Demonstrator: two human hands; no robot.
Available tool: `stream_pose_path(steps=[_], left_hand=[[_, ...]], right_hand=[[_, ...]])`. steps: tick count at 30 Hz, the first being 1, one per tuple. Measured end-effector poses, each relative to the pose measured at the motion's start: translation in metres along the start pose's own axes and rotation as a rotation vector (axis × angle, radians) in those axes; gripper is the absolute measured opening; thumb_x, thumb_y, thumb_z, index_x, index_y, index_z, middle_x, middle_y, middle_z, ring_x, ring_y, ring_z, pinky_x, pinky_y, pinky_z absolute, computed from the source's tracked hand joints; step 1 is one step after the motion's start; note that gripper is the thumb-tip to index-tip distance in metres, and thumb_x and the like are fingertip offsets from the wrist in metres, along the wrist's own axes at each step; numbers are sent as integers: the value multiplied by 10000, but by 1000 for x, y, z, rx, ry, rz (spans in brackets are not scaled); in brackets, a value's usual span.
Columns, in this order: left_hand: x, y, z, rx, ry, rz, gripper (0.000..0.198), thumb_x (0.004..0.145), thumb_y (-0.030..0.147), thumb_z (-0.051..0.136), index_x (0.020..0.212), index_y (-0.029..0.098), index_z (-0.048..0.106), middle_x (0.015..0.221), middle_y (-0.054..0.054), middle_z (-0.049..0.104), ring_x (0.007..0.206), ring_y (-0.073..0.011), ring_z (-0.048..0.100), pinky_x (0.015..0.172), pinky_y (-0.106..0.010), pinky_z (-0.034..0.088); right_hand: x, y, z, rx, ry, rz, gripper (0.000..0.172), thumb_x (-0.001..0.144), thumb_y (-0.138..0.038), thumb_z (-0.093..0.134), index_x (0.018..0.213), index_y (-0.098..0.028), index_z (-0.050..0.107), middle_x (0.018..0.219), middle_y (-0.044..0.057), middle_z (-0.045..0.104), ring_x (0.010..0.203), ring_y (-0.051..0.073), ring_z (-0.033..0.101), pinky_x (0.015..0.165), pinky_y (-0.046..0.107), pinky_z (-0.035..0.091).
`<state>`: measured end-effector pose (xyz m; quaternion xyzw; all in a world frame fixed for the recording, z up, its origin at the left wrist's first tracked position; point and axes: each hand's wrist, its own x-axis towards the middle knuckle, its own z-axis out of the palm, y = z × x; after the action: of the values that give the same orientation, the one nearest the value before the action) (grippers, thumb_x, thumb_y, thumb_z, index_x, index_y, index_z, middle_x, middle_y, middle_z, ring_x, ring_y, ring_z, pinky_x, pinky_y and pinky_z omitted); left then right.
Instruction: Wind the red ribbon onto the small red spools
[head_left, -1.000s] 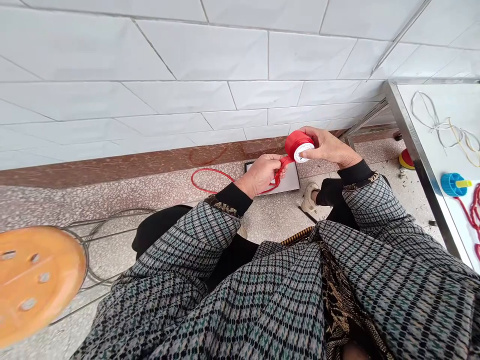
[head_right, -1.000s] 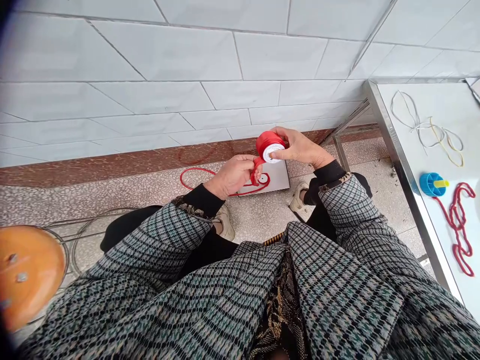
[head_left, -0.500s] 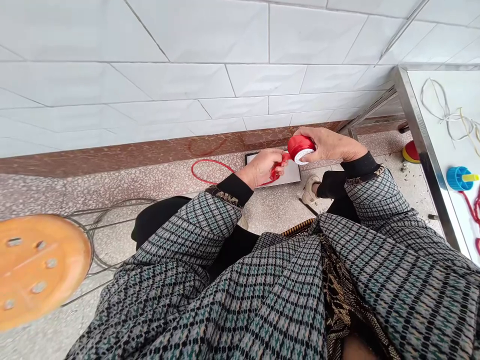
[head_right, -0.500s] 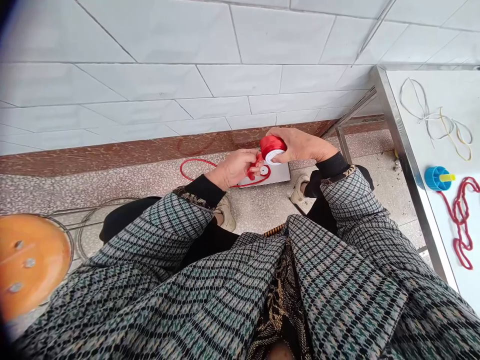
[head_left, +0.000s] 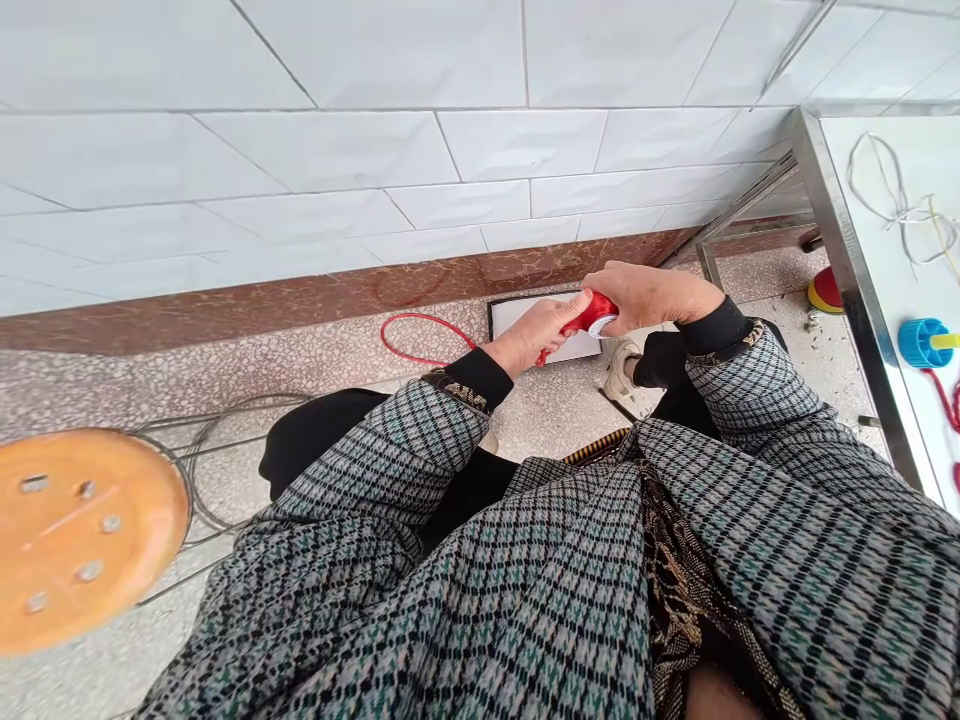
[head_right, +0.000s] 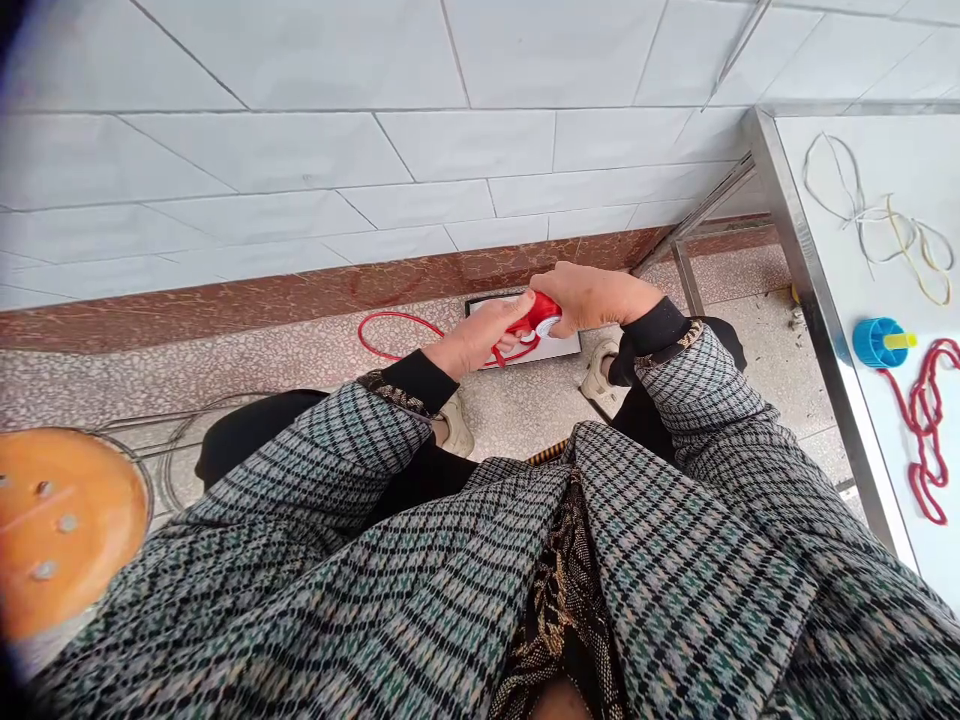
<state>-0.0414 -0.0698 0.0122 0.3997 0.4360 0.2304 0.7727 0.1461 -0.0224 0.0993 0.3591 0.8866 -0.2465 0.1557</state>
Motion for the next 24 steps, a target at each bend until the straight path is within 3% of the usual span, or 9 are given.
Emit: stream_pose_path(steps=[4, 7, 11, 14, 20, 22, 24], left_hand=[[-1, -2, 2, 99, 16, 22, 590, 960, 657, 732, 681, 197, 490, 609, 65, 349, 488, -36, 188, 528, -291, 70], [0, -2, 3, 176, 17, 27, 458, 940, 548, 791, 753, 185, 586, 604, 70, 354, 511, -57, 206, 543, -293, 97], [1, -1, 9, 222, 108, 28, 322, 945, 441, 779, 834, 168, 651, 611, 71, 356, 533, -68, 215, 555, -291, 110], [0, -2, 11, 141, 123, 26, 288, 955, 406, 763, 850, 177, 622, 608, 90, 287, 526, -65, 185, 550, -280, 101], [1, -8, -3, -177, -139, 7, 420, 973, 544, 724, 805, 182, 592, 613, 71, 327, 476, -47, 167, 484, -227, 84], [2, -10, -8, -239, -102, -9, 389, 984, 477, 724, 779, 168, 606, 603, 66, 350, 460, -41, 189, 463, -205, 111], [4, -11, -10, -239, -18, 13, 284, 965, 301, 745, 758, 149, 624, 610, 45, 430, 463, -39, 292, 463, -186, 195]], right_hand=[[-1, -9, -2, -85, -34, 39, 254, 833, -154, 823, 1042, -141, 680, 984, 96, 685, 997, 281, 568, 814, 366, 380], [1, -10, -1, -113, -29, 42, 247, 848, -148, 806, 1063, -137, 685, 1005, 99, 686, 987, 268, 556, 835, 367, 378], [7, -6, 2, -152, 24, 41, 173, 882, -170, 765, 1034, -140, 688, 986, 96, 676, 964, 254, 548, 895, 374, 383], [11, 1, 6, -158, 100, 3, 199, 876, -170, 761, 1054, -135, 680, 1030, 102, 678, 987, 251, 565, 969, 387, 393], [2, 20, 1, 58, 188, -120, 296, 796, -205, 808, 1067, -200, 687, 1078, 64, 705, 1011, 233, 609, 1002, 393, 436], [-2, 21, -4, 134, 208, -131, 301, 797, -215, 797, 1083, -212, 704, 1096, 55, 720, 1005, 219, 620, 981, 384, 449], [-4, 20, -7, 182, 214, -131, 308, 786, -217, 796, 1085, -211, 724, 1081, 51, 727, 998, 214, 625, 971, 384, 454]])
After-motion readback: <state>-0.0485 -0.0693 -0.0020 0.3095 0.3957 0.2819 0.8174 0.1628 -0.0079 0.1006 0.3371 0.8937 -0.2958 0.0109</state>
